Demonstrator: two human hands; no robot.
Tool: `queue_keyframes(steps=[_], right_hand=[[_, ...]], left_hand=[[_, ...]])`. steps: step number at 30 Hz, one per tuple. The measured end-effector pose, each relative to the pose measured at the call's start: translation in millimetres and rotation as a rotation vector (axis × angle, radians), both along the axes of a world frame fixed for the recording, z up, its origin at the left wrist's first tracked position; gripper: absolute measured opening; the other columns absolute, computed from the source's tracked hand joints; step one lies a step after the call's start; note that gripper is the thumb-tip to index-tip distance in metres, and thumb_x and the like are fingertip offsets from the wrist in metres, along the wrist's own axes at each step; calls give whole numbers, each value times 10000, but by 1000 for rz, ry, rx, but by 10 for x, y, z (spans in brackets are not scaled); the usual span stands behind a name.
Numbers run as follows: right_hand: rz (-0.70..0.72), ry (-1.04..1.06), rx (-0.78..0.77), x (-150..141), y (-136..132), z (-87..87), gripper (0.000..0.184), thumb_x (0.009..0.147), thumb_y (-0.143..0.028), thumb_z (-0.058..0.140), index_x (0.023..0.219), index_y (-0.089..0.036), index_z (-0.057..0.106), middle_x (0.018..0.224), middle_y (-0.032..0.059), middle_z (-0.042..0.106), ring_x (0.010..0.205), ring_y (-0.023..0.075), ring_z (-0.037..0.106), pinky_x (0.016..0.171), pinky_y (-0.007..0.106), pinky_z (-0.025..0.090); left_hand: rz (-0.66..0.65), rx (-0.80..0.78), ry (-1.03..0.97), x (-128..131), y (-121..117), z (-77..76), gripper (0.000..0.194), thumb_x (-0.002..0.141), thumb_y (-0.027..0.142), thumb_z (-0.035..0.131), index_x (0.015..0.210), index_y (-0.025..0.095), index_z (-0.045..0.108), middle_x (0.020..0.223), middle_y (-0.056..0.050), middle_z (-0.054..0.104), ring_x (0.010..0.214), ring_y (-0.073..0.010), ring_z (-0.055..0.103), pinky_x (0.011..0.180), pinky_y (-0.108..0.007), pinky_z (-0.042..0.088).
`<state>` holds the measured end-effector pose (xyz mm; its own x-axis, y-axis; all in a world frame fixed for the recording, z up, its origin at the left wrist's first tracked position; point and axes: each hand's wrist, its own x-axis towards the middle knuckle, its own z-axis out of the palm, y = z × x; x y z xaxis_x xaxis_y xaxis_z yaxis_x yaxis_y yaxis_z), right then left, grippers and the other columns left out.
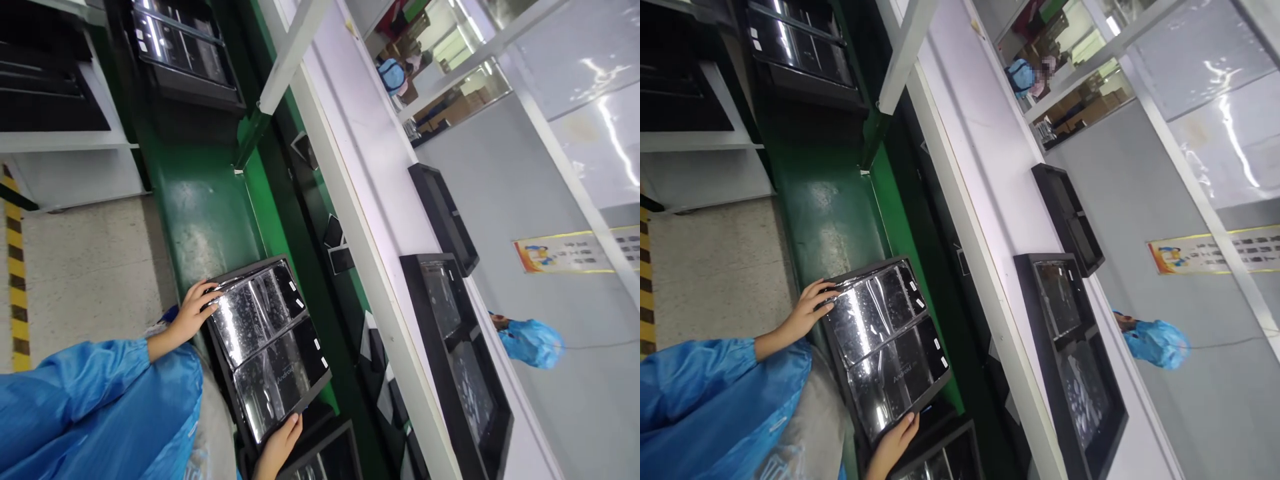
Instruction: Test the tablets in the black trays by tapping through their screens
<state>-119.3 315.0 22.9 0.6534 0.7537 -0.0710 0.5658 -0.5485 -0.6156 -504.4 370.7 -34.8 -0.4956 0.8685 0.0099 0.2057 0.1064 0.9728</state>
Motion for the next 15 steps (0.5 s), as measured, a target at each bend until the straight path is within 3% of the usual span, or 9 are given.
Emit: queue_keyframes(steps=[9, 15], right_hand=[[4, -80, -65, 75, 51, 21, 1037, 770, -861, 319, 1396, -53, 497, 1368, 247, 560, 1250, 377, 557, 980, 448, 484], [-4, -154, -66, 69, 68, 56, 1001, 767, -862, 320, 1356, -84, 546, 1322, 217, 606, 1216, 358, 592, 917, 429, 528]], left_hand=[[-27, 3, -38, 16, -5, 78, 277, 920, 399, 531, 1119, 309, 702, 1330, -52, 573, 1391, -272, 360, 1173, -550, 285], [24, -14, -20, 23, -43, 149, 226, 896, 400, 574, 1037, 265, 689, 1291, -66, 599, 1364, -279, 411, 1152, -539, 331]])
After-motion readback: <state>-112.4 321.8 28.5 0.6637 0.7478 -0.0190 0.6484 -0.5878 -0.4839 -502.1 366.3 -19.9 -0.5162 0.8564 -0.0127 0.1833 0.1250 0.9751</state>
